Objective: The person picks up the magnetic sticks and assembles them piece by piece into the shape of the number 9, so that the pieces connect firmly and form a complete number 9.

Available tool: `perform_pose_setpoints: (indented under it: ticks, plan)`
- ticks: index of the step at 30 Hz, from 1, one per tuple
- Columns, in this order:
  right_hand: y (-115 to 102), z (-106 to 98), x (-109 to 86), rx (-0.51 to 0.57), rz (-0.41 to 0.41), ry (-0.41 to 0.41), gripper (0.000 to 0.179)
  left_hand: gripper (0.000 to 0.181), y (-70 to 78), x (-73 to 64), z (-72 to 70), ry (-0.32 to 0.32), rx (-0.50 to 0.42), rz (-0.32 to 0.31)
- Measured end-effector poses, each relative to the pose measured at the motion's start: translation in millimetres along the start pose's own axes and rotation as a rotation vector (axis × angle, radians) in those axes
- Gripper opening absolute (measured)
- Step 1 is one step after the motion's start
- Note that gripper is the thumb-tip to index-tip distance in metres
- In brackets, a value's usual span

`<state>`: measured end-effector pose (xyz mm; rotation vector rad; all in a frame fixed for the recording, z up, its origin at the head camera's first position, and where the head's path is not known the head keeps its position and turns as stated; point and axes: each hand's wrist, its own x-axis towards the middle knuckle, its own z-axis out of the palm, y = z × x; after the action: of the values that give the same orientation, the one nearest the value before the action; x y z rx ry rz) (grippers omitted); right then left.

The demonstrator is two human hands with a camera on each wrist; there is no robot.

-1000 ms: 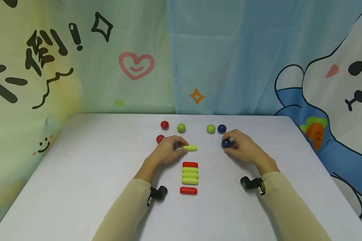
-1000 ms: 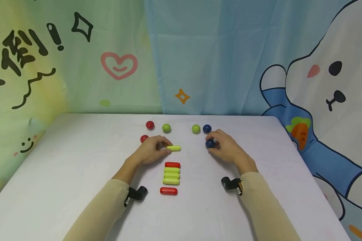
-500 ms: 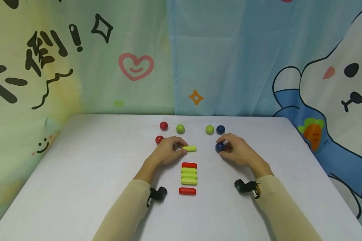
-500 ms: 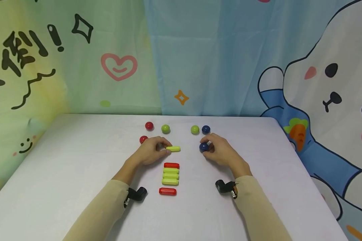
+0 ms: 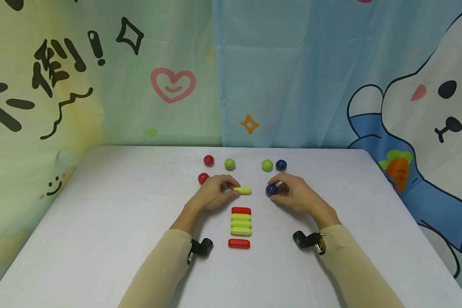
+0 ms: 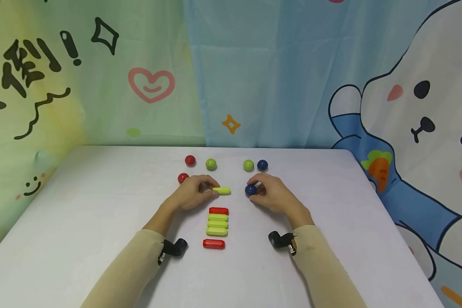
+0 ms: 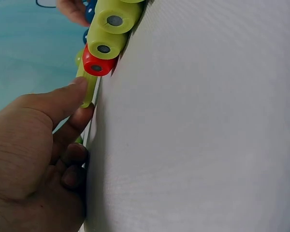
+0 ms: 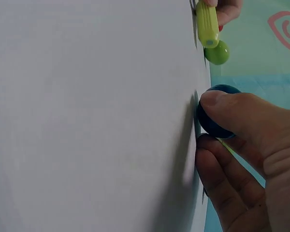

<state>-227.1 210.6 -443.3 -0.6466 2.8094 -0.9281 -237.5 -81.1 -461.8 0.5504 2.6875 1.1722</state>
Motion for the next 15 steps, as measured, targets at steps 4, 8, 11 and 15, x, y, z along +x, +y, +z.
perform_pose_setpoints:
  ticks: [4, 8, 11, 15]
  plan:
    - [-5, 3, 2.9, 0.009, 0.02, -0.023, 0.042, 0.014, -1.0, 0.4, 1.0, -0.002, -0.003, -0.007]
    - [-9, 9, 5.4, 0.028, 0.011, -0.026, 0.041, 0.015, -1.5, 0.5, 1.3, -0.005, -0.004, -0.008]
    - [-11, 13, 6.8, 0.039, 0.002, -0.027, 0.041, 0.015, -0.9, 0.1, 1.3, -0.007, -0.005, -0.008]
    - [-13, 15, 8.1, 0.042, 0.009, -0.024, 0.041, 0.015, 0.0, 0.1, 1.0, -0.006, -0.013, -0.005]
